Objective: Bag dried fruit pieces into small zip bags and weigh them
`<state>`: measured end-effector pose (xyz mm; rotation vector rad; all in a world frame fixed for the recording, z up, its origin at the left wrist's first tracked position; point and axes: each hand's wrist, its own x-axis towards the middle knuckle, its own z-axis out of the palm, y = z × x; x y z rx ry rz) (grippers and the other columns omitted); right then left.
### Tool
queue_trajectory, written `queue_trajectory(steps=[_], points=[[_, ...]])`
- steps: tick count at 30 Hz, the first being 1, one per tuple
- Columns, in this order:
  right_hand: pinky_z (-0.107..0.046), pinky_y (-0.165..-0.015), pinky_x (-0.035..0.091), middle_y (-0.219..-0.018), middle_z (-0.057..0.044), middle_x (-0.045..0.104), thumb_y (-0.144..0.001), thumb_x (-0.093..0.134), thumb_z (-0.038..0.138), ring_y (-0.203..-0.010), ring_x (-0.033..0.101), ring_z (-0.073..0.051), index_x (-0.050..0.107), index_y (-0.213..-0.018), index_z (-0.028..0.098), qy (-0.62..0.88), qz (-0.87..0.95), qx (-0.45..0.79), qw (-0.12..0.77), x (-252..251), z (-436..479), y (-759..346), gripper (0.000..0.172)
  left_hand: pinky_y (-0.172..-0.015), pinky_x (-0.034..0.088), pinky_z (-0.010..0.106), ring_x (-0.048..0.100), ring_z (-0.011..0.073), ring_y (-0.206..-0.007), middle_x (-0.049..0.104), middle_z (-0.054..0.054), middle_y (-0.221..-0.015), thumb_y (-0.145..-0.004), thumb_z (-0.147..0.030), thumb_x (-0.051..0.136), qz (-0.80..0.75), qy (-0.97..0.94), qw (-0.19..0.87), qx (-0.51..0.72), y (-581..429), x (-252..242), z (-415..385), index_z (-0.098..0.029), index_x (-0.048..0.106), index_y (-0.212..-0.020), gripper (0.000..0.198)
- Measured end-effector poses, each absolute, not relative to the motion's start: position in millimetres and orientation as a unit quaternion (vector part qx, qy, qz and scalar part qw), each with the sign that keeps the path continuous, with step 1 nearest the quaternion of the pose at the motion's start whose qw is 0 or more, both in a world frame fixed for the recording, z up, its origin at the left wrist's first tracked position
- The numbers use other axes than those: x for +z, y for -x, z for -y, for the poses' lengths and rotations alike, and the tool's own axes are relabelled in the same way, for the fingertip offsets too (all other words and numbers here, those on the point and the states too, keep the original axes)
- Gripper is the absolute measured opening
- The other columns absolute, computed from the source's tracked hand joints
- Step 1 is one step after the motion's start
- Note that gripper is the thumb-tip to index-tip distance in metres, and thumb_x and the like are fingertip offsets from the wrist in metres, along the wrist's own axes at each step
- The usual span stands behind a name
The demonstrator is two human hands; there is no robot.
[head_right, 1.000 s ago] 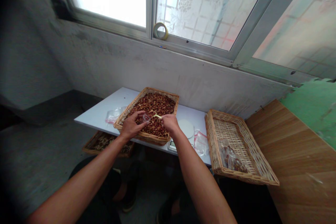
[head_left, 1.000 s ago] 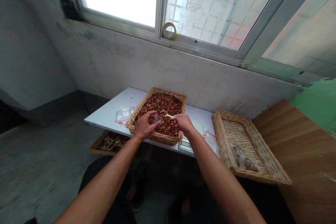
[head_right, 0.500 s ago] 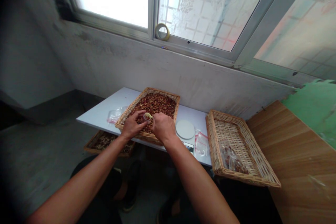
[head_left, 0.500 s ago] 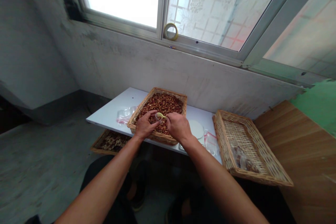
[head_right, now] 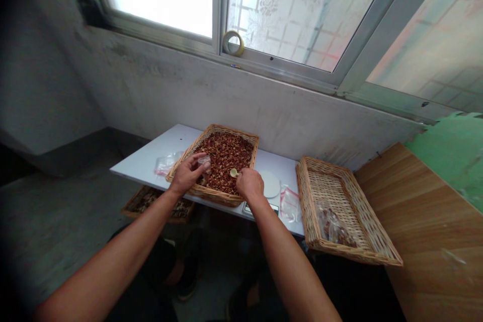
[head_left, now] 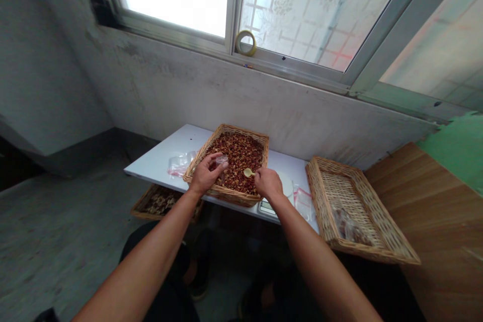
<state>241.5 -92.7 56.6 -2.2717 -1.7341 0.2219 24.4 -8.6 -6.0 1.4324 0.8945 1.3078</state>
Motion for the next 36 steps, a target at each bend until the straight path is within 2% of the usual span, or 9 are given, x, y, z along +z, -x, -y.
queue_trajectory(steps=[4,8,16,22,30,36], points=[[-0.031,-0.08,0.047,-0.103,-0.021,0.076,-0.095,0.054,0.029,-0.097,0.071,-0.029,0.08,-0.095,0.016,0.795,0.586,0.107,0.116,43,82,-236,0.029,-0.084,0.058,0.035,0.072,0.023,-0.096,0.075,0.011,-0.109,-0.076,-0.053,0.079,-0.361,-0.561,0.509,0.543,-22,-4,6,-0.016,0.061,-0.127,0.066],[-0.029,-0.081,0.047,-0.102,-0.02,0.077,-0.094,0.054,0.026,-0.097,0.072,-0.027,0.08,-0.093,0.015,0.782,0.595,0.14,0.122,33,72,-231,0.028,-0.078,0.059,0.033,0.072,0.0221,-0.094,0.075,0.011,-0.112,-0.075,-0.053,0.081,-0.366,-0.532,0.533,0.547,-21,-3,5,-0.017,0.06,-0.13,0.069],[-0.026,-0.076,0.046,-0.098,-0.016,0.078,-0.092,0.054,0.023,-0.093,0.072,-0.024,0.081,-0.088,0.017,0.769,0.601,0.166,0.14,30,69,-234,0.028,-0.077,0.06,0.033,0.071,0.0255,-0.101,0.075,0.014,-0.109,-0.077,-0.058,0.077,-0.373,-0.521,0.528,0.557,-20,-1,7,-0.015,0.059,-0.13,0.071],[-0.025,-0.074,0.045,-0.093,-0.014,0.078,-0.088,0.056,0.024,-0.091,0.071,-0.024,0.081,-0.082,0.017,0.777,0.559,0.218,0.192,29,67,-239,0.026,-0.069,0.06,0.033,0.072,0.0202,-0.083,0.076,0.012,-0.107,-0.078,-0.063,0.073,-0.37,-0.502,0.541,0.564,-19,-2,6,-0.017,0.061,-0.127,0.068],[-0.02,-0.062,0.043,-0.075,-0.006,0.074,-0.083,0.058,0.024,-0.073,0.067,-0.017,0.081,-0.082,0.019,0.775,0.506,0.265,0.272,28,66,-249,0.024,-0.07,0.061,0.032,0.072,0.0236,-0.095,0.075,0.013,-0.108,-0.081,-0.061,0.071,-0.371,-0.496,0.55,0.56,-18,1,6,-0.017,0.06,-0.127,0.065],[-0.019,-0.051,0.038,-0.062,-0.001,0.065,-0.081,0.058,0.03,-0.055,0.055,-0.012,0.08,-0.09,0.015,0.747,0.473,0.309,0.349,44,69,-245,0.028,-0.064,0.06,0.03,0.072,0.0235,-0.091,0.076,0.013,-0.106,-0.084,-0.064,0.066,-0.364,-0.494,0.557,0.56,-17,3,8,-0.016,0.062,-0.127,0.064]])
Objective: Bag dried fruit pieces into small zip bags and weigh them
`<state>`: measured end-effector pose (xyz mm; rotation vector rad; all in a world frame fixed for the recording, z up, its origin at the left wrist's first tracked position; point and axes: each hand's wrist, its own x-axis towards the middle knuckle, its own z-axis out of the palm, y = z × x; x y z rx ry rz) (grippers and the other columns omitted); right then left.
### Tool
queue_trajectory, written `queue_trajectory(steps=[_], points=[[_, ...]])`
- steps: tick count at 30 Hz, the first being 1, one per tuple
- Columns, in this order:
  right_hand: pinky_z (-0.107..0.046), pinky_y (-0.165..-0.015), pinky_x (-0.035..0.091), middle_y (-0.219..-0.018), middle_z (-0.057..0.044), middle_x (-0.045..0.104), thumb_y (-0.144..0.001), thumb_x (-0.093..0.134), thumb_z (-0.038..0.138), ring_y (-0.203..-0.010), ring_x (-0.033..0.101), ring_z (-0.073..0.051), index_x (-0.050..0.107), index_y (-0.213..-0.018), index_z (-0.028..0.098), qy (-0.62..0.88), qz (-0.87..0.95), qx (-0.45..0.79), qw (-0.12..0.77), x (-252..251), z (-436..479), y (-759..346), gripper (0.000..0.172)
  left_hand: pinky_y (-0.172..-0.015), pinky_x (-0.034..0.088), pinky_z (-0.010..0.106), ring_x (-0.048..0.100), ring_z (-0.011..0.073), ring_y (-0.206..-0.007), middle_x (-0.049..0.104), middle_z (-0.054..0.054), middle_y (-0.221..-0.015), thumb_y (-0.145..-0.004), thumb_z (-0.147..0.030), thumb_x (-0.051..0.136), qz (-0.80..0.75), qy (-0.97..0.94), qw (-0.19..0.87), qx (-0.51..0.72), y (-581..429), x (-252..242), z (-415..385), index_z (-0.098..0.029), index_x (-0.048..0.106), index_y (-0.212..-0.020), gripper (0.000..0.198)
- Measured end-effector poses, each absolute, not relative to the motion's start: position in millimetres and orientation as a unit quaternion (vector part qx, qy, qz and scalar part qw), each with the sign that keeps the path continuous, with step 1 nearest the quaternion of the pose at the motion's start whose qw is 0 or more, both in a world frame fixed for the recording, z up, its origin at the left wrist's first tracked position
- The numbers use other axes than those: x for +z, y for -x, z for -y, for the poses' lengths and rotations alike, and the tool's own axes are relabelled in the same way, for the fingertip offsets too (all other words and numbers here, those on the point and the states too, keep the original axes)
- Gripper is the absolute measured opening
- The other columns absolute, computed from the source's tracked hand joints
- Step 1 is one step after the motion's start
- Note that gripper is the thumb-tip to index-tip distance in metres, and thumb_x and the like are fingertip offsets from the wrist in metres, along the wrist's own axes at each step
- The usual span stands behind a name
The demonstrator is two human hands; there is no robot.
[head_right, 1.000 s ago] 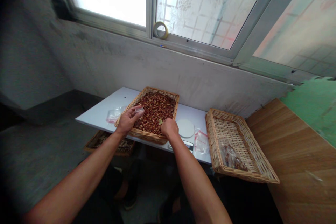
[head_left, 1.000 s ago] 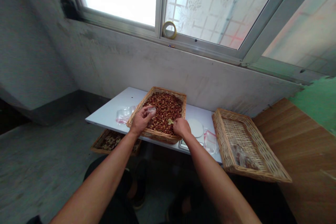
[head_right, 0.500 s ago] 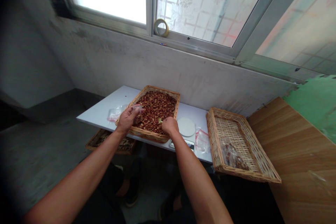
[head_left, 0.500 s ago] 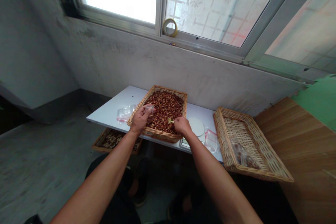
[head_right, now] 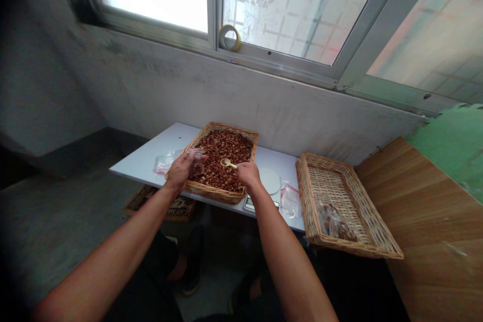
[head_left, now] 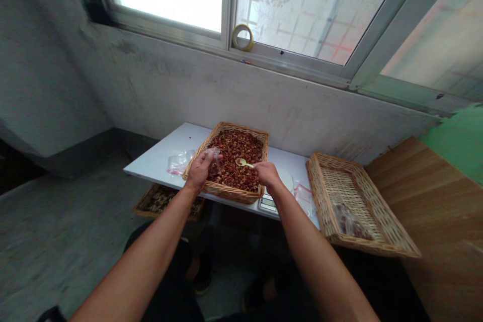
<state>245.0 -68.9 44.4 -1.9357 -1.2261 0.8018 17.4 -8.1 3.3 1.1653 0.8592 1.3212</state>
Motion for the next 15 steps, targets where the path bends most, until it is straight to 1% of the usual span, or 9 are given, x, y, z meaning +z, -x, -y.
queue_trajectory(steps=[4,7,9,11,13,15], points=[[-0.019,-0.046,0.033,-0.053,0.003,0.057,-0.079,0.058,0.031,-0.046,0.045,-0.009,0.079,-0.092,0.012,0.697,0.439,0.375,0.424,61,70,-239,0.032,-0.062,0.059,0.029,0.072,0.0224,-0.087,0.076,0.011,-0.105,-0.086,-0.064,0.063,-0.358,-0.494,0.569,0.552,-17,4,9,-0.017,0.06,-0.129,0.064],[-0.019,-0.045,0.032,-0.052,0.004,0.054,-0.08,0.056,0.032,-0.044,0.041,-0.009,0.079,-0.093,0.012,0.68,0.442,0.385,0.441,70,68,-234,0.033,-0.07,0.059,0.03,0.072,0.0226,-0.093,0.075,0.011,-0.107,-0.083,-0.06,0.069,-0.367,-0.509,0.562,0.539,-18,2,7,-0.017,0.06,-0.128,0.063],[-0.019,-0.046,0.033,-0.053,0.003,0.055,-0.081,0.055,0.032,-0.045,0.043,-0.009,0.079,-0.094,0.012,0.677,0.456,0.369,0.444,74,66,-231,0.034,-0.081,0.058,0.033,0.071,0.0232,-0.1,0.075,0.011,-0.109,-0.078,-0.056,0.076,-0.368,-0.537,0.544,0.529,-19,0,6,-0.016,0.061,-0.127,0.064],[-0.02,-0.049,0.036,-0.057,0.002,0.059,-0.083,0.055,0.032,-0.049,0.047,-0.01,0.079,-0.096,0.012,0.679,0.476,0.344,0.44,77,65,-230,0.034,-0.091,0.056,0.037,0.07,0.0239,-0.103,0.074,0.011,-0.111,-0.075,-0.052,0.08,-0.366,-0.566,0.524,0.52,-20,-4,5,-0.016,0.061,-0.127,0.066],[-0.02,-0.054,0.039,-0.062,0.0,0.064,-0.085,0.055,0.032,-0.054,0.052,-0.011,0.079,-0.097,0.013,0.683,0.501,0.316,0.428,80,64,-229,0.033,-0.097,0.054,0.04,0.07,0.0246,-0.105,0.074,0.012,-0.114,-0.074,-0.05,0.082,-0.364,-0.585,0.51,0.515,-21,-6,4,-0.016,0.061,-0.128,0.067],[-0.02,-0.058,0.041,-0.068,-0.001,0.068,-0.087,0.054,0.032,-0.061,0.057,-0.012,0.08,-0.098,0.015,0.687,0.527,0.285,0.412,84,66,-228,0.032,-0.1,0.052,0.042,0.07,0.0251,-0.107,0.074,0.013,-0.116,-0.072,-0.048,0.083,-0.363,-0.596,0.5,0.513,-23,-8,5,-0.016,0.061,-0.128,0.068]])
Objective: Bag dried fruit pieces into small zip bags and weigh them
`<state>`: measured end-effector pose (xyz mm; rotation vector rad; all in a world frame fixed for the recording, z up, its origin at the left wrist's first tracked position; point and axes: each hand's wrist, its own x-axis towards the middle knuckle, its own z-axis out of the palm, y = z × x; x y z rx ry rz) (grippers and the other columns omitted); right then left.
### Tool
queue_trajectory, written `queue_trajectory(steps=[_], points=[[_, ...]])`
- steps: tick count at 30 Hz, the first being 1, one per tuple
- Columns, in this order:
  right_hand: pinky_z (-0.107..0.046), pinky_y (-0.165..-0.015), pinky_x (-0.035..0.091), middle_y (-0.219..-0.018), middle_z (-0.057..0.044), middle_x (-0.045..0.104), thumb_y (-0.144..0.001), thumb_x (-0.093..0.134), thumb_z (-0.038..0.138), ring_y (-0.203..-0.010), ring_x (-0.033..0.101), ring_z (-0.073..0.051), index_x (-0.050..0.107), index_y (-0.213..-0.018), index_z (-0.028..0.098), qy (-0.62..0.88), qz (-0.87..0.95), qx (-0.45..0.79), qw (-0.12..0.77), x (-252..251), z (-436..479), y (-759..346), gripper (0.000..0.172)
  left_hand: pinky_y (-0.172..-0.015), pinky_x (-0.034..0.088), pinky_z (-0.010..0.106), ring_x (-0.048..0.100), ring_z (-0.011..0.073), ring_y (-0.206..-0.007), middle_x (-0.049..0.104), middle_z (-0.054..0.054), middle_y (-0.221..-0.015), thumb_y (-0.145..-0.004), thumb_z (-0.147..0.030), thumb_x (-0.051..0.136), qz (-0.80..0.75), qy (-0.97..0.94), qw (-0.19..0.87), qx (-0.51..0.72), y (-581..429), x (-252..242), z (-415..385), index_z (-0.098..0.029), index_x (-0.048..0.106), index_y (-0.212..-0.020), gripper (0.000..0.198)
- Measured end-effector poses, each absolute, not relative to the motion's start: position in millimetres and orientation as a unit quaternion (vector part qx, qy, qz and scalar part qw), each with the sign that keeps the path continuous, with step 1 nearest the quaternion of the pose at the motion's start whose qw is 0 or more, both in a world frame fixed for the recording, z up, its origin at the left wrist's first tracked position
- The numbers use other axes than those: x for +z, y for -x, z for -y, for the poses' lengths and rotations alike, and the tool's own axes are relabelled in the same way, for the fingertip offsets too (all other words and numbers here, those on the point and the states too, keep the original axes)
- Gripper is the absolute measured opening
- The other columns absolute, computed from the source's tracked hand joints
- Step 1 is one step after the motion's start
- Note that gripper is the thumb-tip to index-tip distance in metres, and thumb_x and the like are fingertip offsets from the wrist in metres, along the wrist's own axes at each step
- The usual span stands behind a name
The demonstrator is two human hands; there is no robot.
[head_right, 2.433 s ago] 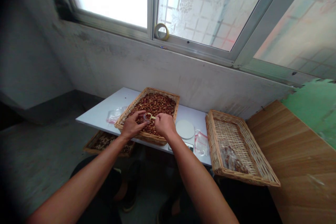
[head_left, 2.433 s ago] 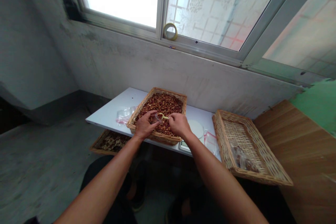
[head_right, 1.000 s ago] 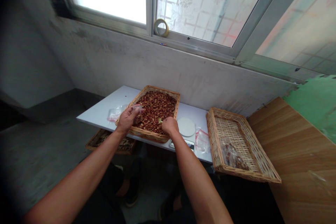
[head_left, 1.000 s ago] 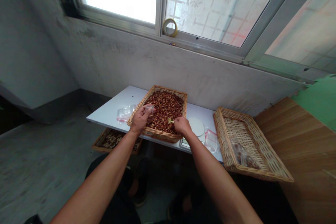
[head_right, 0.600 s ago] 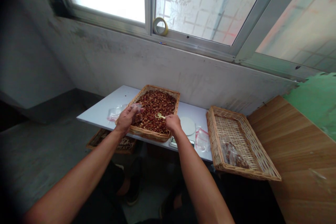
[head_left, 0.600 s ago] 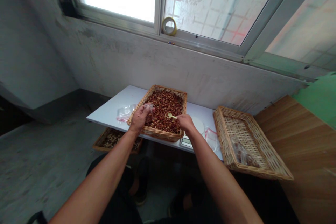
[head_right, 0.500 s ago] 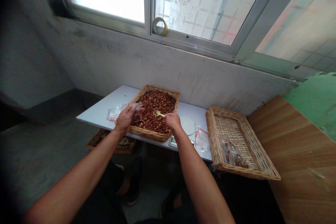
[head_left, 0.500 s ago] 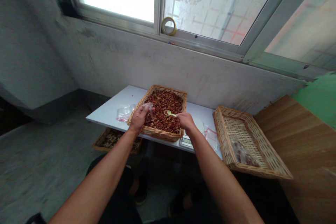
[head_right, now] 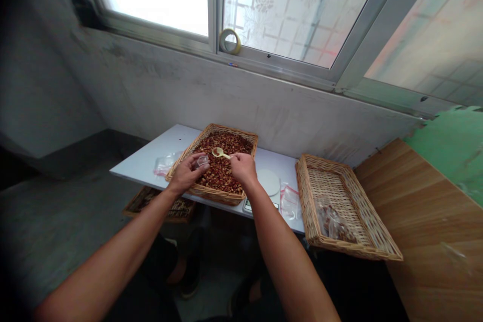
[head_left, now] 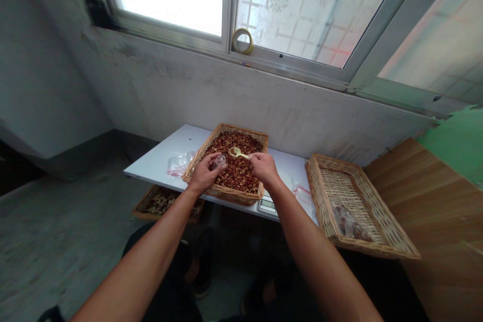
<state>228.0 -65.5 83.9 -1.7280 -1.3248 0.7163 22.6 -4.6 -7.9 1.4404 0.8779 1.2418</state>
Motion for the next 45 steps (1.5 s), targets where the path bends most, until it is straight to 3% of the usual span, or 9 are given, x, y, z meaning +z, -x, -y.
queue_trajectory(steps=[5,11,17,22,29,36,45], points=[[-0.022,-0.068,0.043,-0.08,-0.002,0.074,-0.091,0.051,0.029,-0.076,0.065,-0.016,0.08,-0.098,0.02,0.693,0.593,0.195,0.362,97,77,-216,0.03,-0.096,0.054,0.043,0.072,0.0253,-0.1,0.076,0.01,-0.11,-0.07,-0.046,0.085,-0.379,-0.619,0.475,0.499,-26,-7,8,-0.018,0.062,-0.124,0.066],[-0.025,-0.086,0.044,-0.1,-0.009,0.076,-0.098,0.049,0.029,-0.095,0.067,-0.021,0.077,-0.1,0.021,0.691,0.677,0.068,0.242,111,100,-188,0.029,-0.09,0.056,0.041,0.072,0.0246,-0.094,0.077,0.007,-0.101,-0.069,-0.047,0.085,-0.387,-0.628,0.457,0.497,-28,-7,9,-0.019,0.063,-0.123,0.065],[-0.027,-0.081,0.046,-0.103,-0.009,0.072,-0.103,0.044,0.032,-0.09,0.068,-0.02,0.07,-0.104,0.022,0.663,0.733,-0.021,0.151,114,119,-176,0.028,-0.084,0.055,0.037,0.072,0.024,-0.089,0.077,0.007,-0.101,-0.069,-0.049,0.084,-0.396,-0.654,0.419,0.49,-26,-8,8,-0.018,0.066,-0.116,0.059],[-0.026,-0.076,0.046,-0.099,-0.006,0.071,-0.104,0.043,0.035,-0.086,0.068,-0.019,0.069,-0.103,0.023,0.654,0.74,-0.042,0.154,112,124,-179,0.029,-0.085,0.055,0.037,0.072,0.0256,-0.093,0.077,0.008,-0.103,-0.068,-0.049,0.085,-0.398,-0.645,0.427,0.493,-26,-9,9,-0.018,0.066,-0.117,0.061],[-0.025,-0.088,0.045,-0.107,-0.007,0.073,-0.105,0.041,0.03,-0.098,0.067,-0.018,0.07,-0.114,0.024,0.664,0.707,-0.038,0.241,93,119,-198,0.031,-0.084,0.055,0.035,0.071,0.0234,-0.091,0.077,0.008,-0.102,-0.072,-0.052,0.083,-0.391,-0.627,0.461,0.491,-26,-7,9,-0.017,0.066,-0.119,0.061],[-0.029,-0.076,0.046,-0.094,-0.009,0.076,-0.102,0.044,0.03,-0.086,0.071,-0.022,0.071,-0.107,0.023,0.745,0.648,0.0,0.159,52,120,-219,0.029,-0.074,0.058,0.037,0.072,0.021,-0.076,0.077,0.013,-0.103,-0.082,-0.063,0.068,-0.365,-0.557,0.562,0.49,-20,-3,5,-0.013,0.063,-0.125,0.066],[-0.028,-0.082,0.046,-0.104,-0.007,0.077,-0.1,0.046,0.03,-0.095,0.071,-0.021,0.072,-0.115,0.027,0.746,0.636,0.048,0.192,36,118,-223,0.03,-0.073,0.059,0.038,0.073,0.0219,-0.074,0.078,0.013,-0.103,-0.083,-0.065,0.065,-0.368,-0.541,0.571,0.497,-17,-1,5,-0.015,0.064,-0.125,0.065]])
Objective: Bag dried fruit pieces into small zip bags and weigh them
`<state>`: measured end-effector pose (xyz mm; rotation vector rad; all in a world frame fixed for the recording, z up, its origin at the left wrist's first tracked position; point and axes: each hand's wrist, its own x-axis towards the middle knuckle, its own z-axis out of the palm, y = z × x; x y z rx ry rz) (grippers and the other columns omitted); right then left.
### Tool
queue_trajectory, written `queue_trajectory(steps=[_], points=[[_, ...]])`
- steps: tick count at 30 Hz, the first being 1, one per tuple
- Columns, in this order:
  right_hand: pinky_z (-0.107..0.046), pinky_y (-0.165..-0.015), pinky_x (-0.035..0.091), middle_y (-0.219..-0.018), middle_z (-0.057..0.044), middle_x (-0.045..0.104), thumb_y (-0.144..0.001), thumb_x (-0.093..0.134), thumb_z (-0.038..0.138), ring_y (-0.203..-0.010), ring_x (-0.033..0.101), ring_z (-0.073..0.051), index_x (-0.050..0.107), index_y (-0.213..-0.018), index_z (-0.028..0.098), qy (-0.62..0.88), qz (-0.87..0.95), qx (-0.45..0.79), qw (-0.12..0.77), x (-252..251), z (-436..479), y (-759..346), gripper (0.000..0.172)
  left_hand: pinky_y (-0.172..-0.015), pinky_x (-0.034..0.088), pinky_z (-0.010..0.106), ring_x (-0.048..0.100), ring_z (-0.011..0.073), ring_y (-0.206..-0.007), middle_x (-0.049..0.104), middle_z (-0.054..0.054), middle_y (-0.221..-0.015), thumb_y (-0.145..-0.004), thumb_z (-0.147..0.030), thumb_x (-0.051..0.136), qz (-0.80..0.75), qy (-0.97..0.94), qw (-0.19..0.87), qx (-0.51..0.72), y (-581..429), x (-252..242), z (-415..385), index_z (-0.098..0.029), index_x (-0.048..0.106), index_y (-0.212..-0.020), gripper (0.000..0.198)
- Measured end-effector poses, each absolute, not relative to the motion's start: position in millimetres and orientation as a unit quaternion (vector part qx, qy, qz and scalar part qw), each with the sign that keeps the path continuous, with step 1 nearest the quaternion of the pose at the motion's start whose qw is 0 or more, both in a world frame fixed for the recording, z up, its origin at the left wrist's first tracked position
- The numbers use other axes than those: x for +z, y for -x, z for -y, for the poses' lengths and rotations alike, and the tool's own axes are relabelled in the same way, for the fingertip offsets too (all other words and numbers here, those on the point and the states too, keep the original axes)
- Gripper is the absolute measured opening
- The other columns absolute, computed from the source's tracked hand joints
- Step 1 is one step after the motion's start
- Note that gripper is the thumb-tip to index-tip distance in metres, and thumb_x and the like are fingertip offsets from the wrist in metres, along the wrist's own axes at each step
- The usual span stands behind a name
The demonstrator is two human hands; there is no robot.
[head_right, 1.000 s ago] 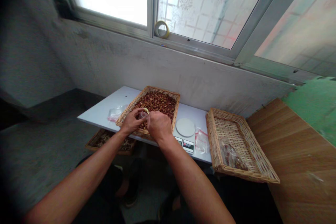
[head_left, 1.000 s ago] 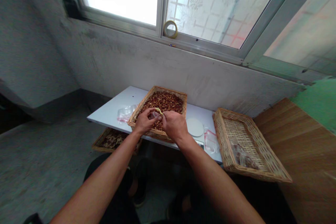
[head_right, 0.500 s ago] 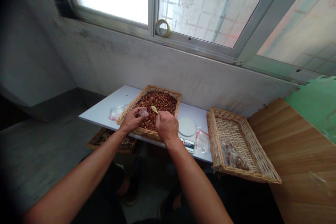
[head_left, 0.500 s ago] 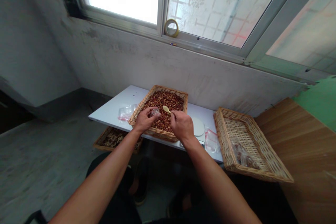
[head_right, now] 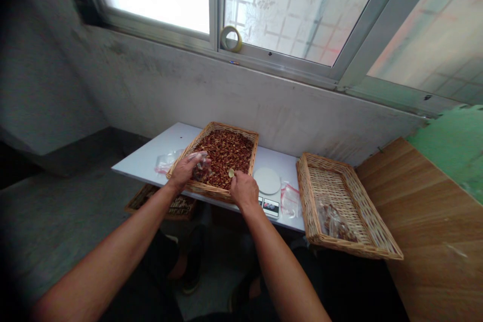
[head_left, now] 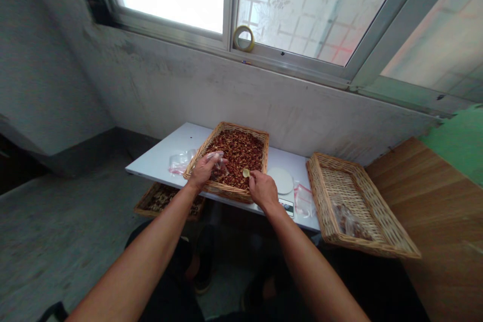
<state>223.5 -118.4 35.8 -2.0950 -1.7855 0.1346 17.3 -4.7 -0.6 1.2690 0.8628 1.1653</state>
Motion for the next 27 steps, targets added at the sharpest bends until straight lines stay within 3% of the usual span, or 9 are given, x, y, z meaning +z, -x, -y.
queue_trajectory(steps=[9,15,19,24,27], points=[[-0.029,-0.085,0.046,-0.101,-0.008,0.074,-0.101,0.047,0.042,-0.096,0.067,-0.022,0.077,-0.104,0.028,0.743,0.644,0.037,0.177,33,117,-229,0.033,-0.074,0.058,0.037,0.073,0.0229,-0.077,0.078,0.014,-0.104,-0.084,-0.064,0.065,-0.383,-0.548,0.561,0.488,-17,4,8,-0.014,0.066,-0.126,0.065],[-0.03,-0.103,0.042,-0.121,-0.007,0.07,-0.098,0.058,0.035,-0.112,0.06,-0.02,0.066,-0.132,0.026,0.646,0.702,0.023,0.299,52,94,-216,0.036,-0.089,0.057,0.042,0.07,0.0299,-0.107,0.076,0.014,-0.114,-0.081,-0.061,0.069,-0.334,-0.584,0.608,0.421,-14,7,9,-0.017,0.069,-0.125,0.062],[-0.027,-0.104,0.042,-0.128,-0.005,0.069,-0.095,0.064,0.032,-0.116,0.061,-0.017,0.062,-0.138,0.027,0.584,0.747,0.081,0.307,65,70,-204,0.043,-0.093,0.056,0.042,0.07,0.0286,-0.104,0.077,0.011,-0.107,-0.077,-0.06,0.073,-0.332,-0.651,0.548,0.408,-13,8,6,-0.019,0.076,-0.105,0.05],[-0.024,-0.091,0.046,-0.105,-0.003,0.076,-0.093,0.064,0.031,-0.1,0.067,-0.017,0.078,-0.105,0.027,0.602,0.753,0.103,0.244,72,59,-195,0.019,-0.077,0.058,0.037,0.071,0.0224,-0.082,0.075,0.006,-0.089,-0.074,-0.055,0.078,-0.332,-0.666,0.521,0.418,-14,8,9,-0.019,0.068,-0.099,0.046],[-0.024,-0.087,0.046,-0.1,-0.003,0.076,-0.093,0.062,0.031,-0.095,0.067,-0.017,0.078,-0.094,0.025,0.625,0.735,0.084,0.248,73,64,-198,0.016,-0.077,0.058,0.036,0.073,0.0233,-0.088,0.076,0.007,-0.095,-0.073,-0.052,0.08,-0.321,-0.655,0.548,0.41,-15,6,10,-0.018,0.063,-0.104,0.048]])
